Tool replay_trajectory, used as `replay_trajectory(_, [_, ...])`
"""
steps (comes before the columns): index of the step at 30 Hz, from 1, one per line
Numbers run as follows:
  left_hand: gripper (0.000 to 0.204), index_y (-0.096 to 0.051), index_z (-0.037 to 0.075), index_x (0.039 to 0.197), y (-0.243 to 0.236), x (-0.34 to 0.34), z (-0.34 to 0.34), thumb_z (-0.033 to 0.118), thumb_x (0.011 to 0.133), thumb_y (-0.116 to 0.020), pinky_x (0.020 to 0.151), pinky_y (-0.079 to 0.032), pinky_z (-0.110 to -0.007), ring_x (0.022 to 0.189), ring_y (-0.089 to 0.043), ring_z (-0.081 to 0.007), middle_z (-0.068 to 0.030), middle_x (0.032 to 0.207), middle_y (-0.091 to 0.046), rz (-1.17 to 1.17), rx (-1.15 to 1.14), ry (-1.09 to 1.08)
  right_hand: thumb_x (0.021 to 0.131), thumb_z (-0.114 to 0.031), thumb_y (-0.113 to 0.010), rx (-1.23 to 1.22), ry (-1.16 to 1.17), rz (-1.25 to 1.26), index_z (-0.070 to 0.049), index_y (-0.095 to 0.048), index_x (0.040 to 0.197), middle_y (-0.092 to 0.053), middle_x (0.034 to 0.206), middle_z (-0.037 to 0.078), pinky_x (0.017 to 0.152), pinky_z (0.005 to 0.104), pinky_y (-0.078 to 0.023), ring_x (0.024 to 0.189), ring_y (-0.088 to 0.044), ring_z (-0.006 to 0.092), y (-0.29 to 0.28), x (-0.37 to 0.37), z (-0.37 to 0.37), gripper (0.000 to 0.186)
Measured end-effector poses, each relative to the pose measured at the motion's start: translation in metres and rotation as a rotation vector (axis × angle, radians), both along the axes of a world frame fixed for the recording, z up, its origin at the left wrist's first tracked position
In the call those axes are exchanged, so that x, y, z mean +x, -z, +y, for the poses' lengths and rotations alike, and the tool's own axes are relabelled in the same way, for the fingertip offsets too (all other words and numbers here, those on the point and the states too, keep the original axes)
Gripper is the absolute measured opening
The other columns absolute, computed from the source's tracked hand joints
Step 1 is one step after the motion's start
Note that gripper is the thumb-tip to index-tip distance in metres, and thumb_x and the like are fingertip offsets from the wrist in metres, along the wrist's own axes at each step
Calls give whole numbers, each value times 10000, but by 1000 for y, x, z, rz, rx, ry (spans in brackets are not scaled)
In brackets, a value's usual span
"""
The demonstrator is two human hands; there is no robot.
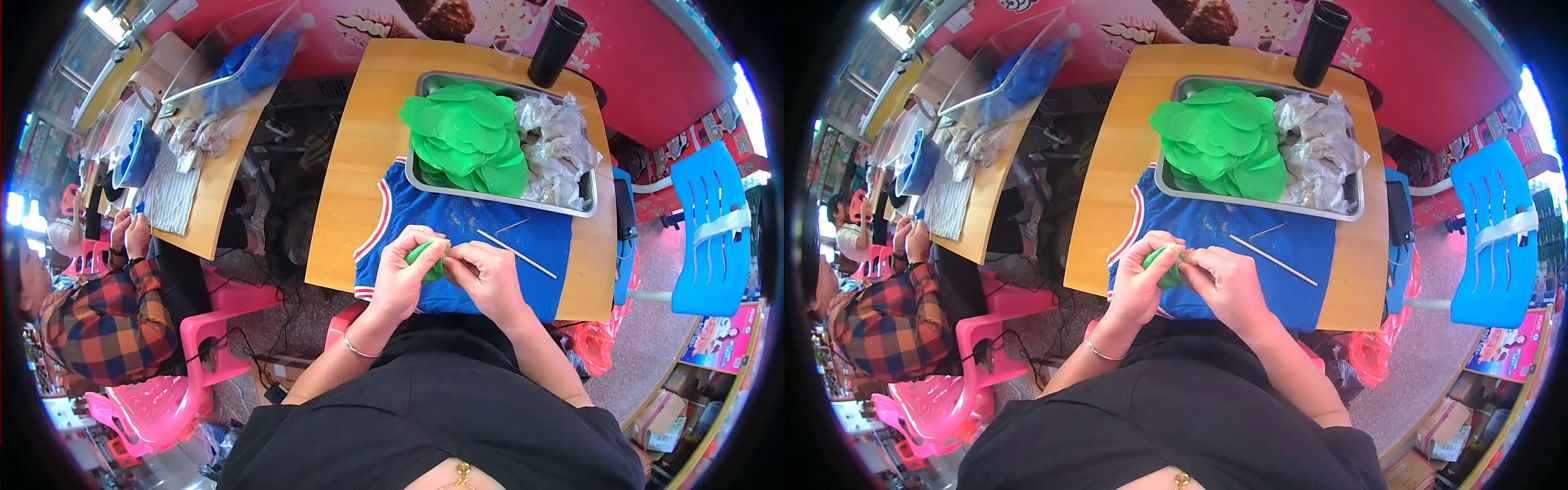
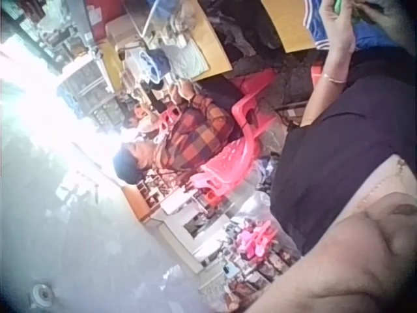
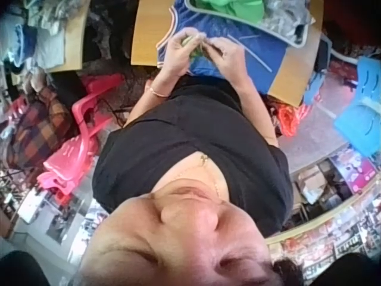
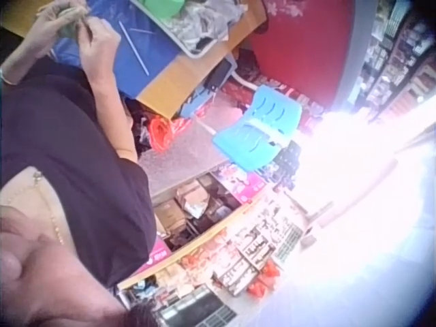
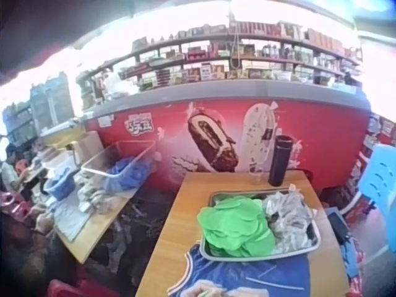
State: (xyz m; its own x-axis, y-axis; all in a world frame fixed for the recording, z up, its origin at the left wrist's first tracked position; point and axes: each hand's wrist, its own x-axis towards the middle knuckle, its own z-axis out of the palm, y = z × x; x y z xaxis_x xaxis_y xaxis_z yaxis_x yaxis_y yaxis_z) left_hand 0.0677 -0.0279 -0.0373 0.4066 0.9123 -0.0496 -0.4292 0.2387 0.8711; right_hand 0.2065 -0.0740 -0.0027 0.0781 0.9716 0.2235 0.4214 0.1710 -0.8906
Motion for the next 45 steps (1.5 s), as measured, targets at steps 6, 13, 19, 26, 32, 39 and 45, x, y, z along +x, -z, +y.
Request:
replay_trajectory(6, [38,-615,1,826,0,-1,-1,38,818,-610,784,-405,-245,897,-495,-124,-62,945,-510,236,222,-22,724,-60,-664,78,-52,-238,-5,-591,703,-543,586,75,477,277,-405,504,-524,167,-1,4,6,93])
replay_trajectory(13, [165,-614,24,1000,-1,6,-3,46,838,-592,767,-405,-227,858,-487,-111,-40,894,-505,227,324,17,736,-69,-663,160,174,77,-14,-583,771,-510,750,68,544,268,-384,628,-493,152,33,-6,12,104])
replay_trajectory(19, [110,-492,42,994,9,13,-3,114,912,-512,715,-383,-192,808,-452,-52,2,888,-483,52,32,-81,811,-46,-611,-164,63,581,-3,-618,911,-485,813,20,598,199,-389,735,-474,60,38,-6,3,108])
replay_trajectory(26, [83,-493,44,968,2,17,-7,110,917,-498,724,-388,-187,820,-461,-54,-5,912,-489,71,32,1,853,-15,-565,-140,1,464,19,-599,931,-503,879,24,619,189,-423,724,-508,64,42,0,-5,92])
replay_trajectory(32, [289,-483,42,1190,12,16,-14,115,911,-497,864,-374,-241,985,-434,-119,-77,1060,-438,197,80,47,849,-51,-582,-261,161,891,-2,-595,945,-566,777,4,628,195,-436,695,-521,58,28,1,4,109])
replay_trajectory(39, [235,-630,75,1073,11,13,-12,159,933,-460,795,-359,-209,895,-403,-98,-25,943,-374,246,74,20,807,-55,-599,-412,-30,577,-7,-563,984,-579,915,54,701,245,-472,783,-570,103,33,11,-11,187])
replay_trajectory(45, [240,-582,37,1098,13,12,-12,174,939,-466,763,-388,-206,869,-452,-73,-11,931,-437,110,0,79,853,-60,-568,-375,-65,714,-6,-585,946,-576,832,18,652,208,-431,716,-528,68,35,11,-14,109])
